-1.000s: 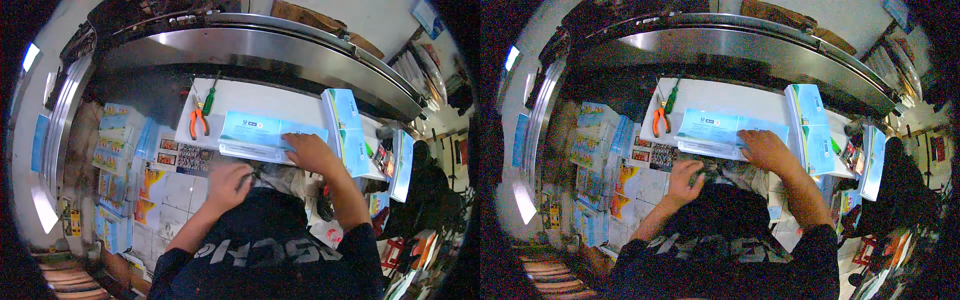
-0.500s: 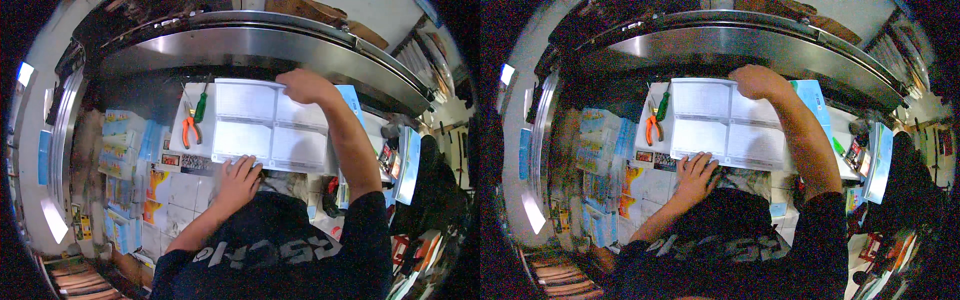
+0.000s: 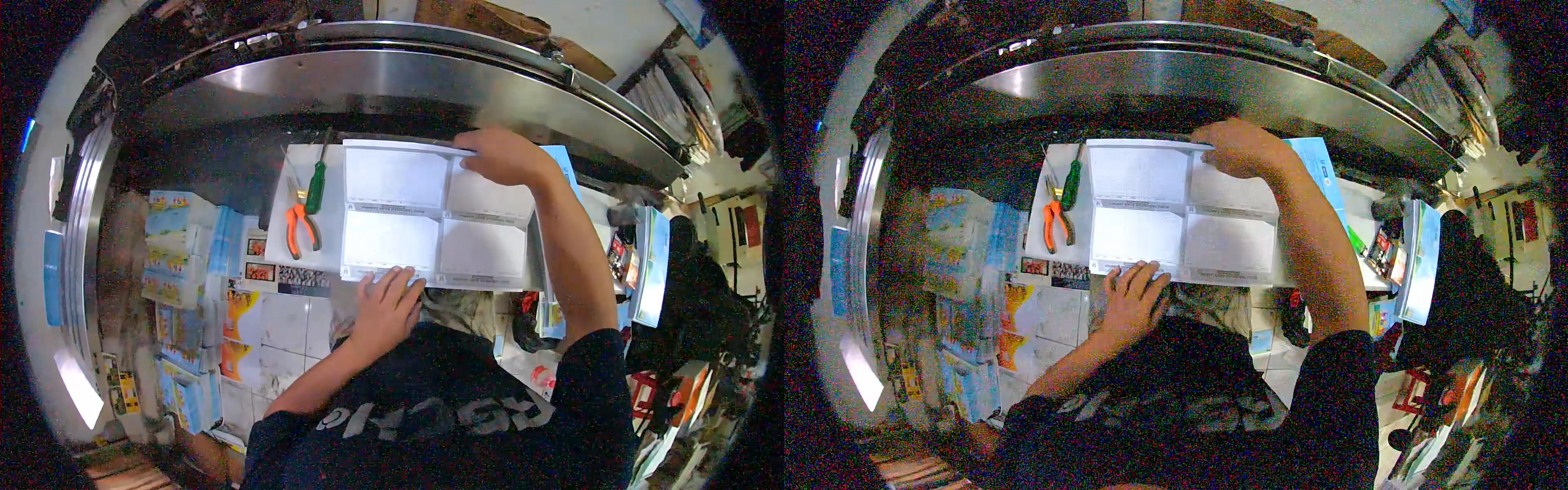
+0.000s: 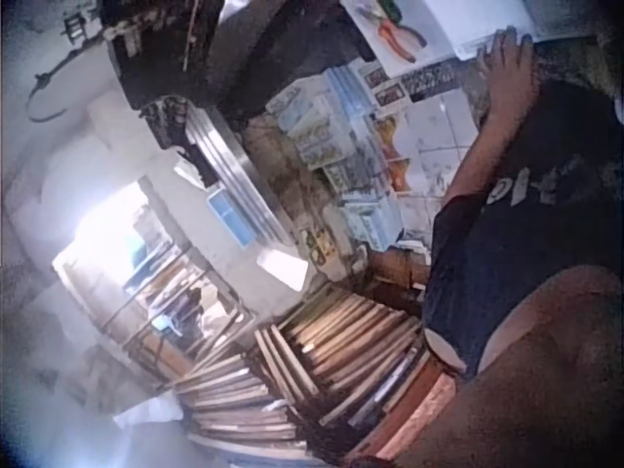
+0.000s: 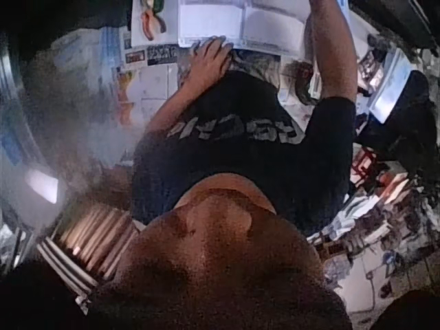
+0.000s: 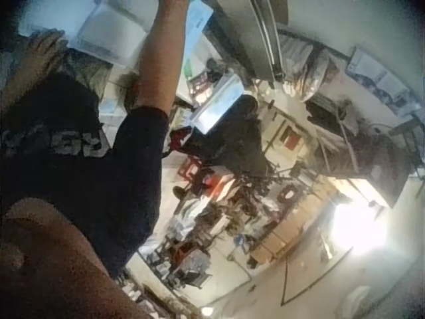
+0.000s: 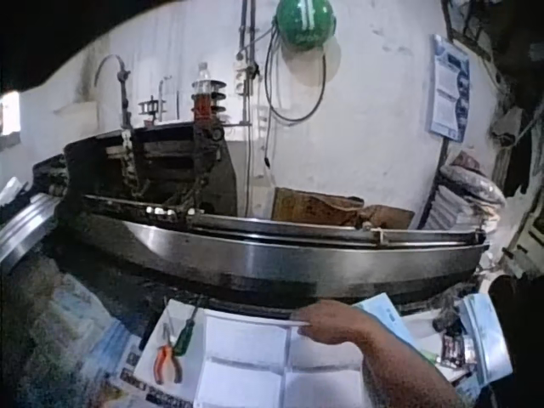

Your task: The person organizes stacks of blue paper booklets, picking them up from a metal machine surface and placing them onto a white table to align them.

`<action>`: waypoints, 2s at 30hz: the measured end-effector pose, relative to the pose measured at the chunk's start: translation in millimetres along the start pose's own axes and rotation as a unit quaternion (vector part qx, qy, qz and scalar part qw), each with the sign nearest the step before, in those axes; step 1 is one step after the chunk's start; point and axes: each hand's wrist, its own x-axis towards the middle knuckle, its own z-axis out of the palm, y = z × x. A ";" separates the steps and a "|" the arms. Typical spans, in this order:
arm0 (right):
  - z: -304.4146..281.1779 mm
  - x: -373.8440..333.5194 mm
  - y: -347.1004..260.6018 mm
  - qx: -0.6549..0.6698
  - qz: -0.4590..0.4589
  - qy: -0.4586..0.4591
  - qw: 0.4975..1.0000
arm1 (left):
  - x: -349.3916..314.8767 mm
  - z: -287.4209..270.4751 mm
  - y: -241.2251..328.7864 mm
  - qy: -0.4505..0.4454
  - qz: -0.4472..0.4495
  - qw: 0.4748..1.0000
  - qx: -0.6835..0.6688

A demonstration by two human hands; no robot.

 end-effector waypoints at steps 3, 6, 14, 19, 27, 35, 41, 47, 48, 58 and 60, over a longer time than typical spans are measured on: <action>-12.6 2.2 -4.2 0.044 0.024 -0.048 0.998 | 0.9 -2.2 -2.1 0.005 0.005 1.000 -0.001; -6.3 1.7 0.8 0.071 -0.006 -0.052 0.996 | -0.5 -14.0 -1.4 -0.029 0.000 0.999 -0.036; -105.2 21.0 -6.2 -0.124 0.127 0.277 0.944 | -9.0 -26.7 -15.3 0.045 0.019 0.992 -0.119; -92.4 68.7 29.9 -0.270 0.025 0.442 0.855 | -7.1 -26.7 -19.1 0.091 0.023 0.985 -0.142; 16.5 74.6 21.3 -0.154 0.100 0.208 0.961 | -33.6 -23.9 -36.7 0.144 -0.017 0.983 -0.115; 53.1 -62.6 -106.3 -0.083 0.015 -0.007 0.996 | -32.1 -19.9 -51.6 0.180 -0.080 0.975 -0.104; 112.0 -94.9 -120.2 -0.219 -0.014 0.050 0.974 | -31.4 -13.4 -50.2 0.197 -0.068 0.968 -0.143; 89.1 -88.0 -110.0 0.000 -0.023 -0.025 0.999 | -40.1 -6.4 -50.3 0.204 -0.054 0.968 -0.134; 83.2 -86.0 -109.7 -0.002 -0.029 -0.022 0.999 | -42.6 -2.9 -52.9 0.218 -0.063 0.962 -0.154; 69.2 -76.7 -105.6 0.061 -0.037 -0.121 0.990 | -34.1 2.4 -69.8 0.235 -0.128 0.949 -0.168; 68.8 -73.1 -104.5 0.049 -0.041 -0.122 0.990 | -25.0 5.3 -76.9 0.274 -0.131 0.937 -0.171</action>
